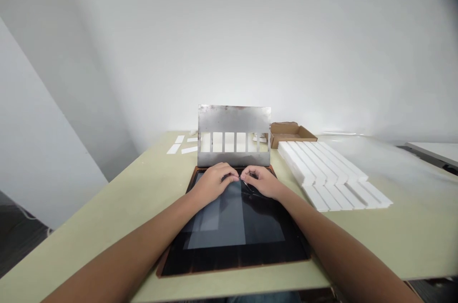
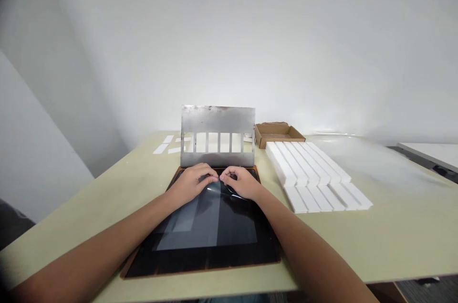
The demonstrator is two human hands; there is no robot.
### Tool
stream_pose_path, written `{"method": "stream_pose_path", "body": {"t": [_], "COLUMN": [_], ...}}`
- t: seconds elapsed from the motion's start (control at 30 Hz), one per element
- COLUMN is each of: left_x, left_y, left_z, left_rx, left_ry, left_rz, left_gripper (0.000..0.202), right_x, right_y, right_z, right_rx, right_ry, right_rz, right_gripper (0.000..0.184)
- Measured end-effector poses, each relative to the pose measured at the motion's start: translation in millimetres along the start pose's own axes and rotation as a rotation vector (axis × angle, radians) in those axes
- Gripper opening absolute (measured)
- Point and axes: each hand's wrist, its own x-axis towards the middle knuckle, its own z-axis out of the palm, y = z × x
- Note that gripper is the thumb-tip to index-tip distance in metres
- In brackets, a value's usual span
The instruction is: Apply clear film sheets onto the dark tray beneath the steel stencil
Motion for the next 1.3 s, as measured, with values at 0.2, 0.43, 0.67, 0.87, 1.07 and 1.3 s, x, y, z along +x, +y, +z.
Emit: {"method": "stream_pose_path", "body": {"t": [0.2, 0.43, 0.67, 0.87, 1.07, 1.3], "left_x": [-0.2, -0.5, -1.2, -1.6, -2.5, -2.7], "left_y": [2.0, 0.9, 1.7, 1.9, 2.3, 3.6], "left_z": [-1.2, 0.8, 0.3, 0.1, 0.2, -0.3], "left_rx": [0.017, 0.028, 0.032, 0.029, 0.031, 0.033], "left_ry": [-0.005, -0.038, -0.033, -0.030, -0.033, -0.045], "left_rz": [0.027, 0.053, 0.075, 0.089, 0.062, 0.073], "left_gripper": [0.017, 0.019, 0.017, 0.017, 0.018, 0.018], "right_x": [-0.7, -1.3, -0.5, -0.2, -1.4, -1.1], "right_y": [-0.5, -3.4, 0.5, 3.4, -0.6, 1.2], "right_z": [-1.8, -2.3, -2.6, -2.9, -4.2, -2.3], "right_rx": [0.044, -0.047, -0.015, 0.049, 0.054, 0.066], "right_ry": [-0.003, -0.049, -0.052, -0.041, -0.068, -0.060], "right_rz": [0.000, -0.011, 0.006, 0.017, 0.026, 0.034], "right_gripper": [0.033, 0.030, 0.031, 0.033, 0.033, 0.029]}}
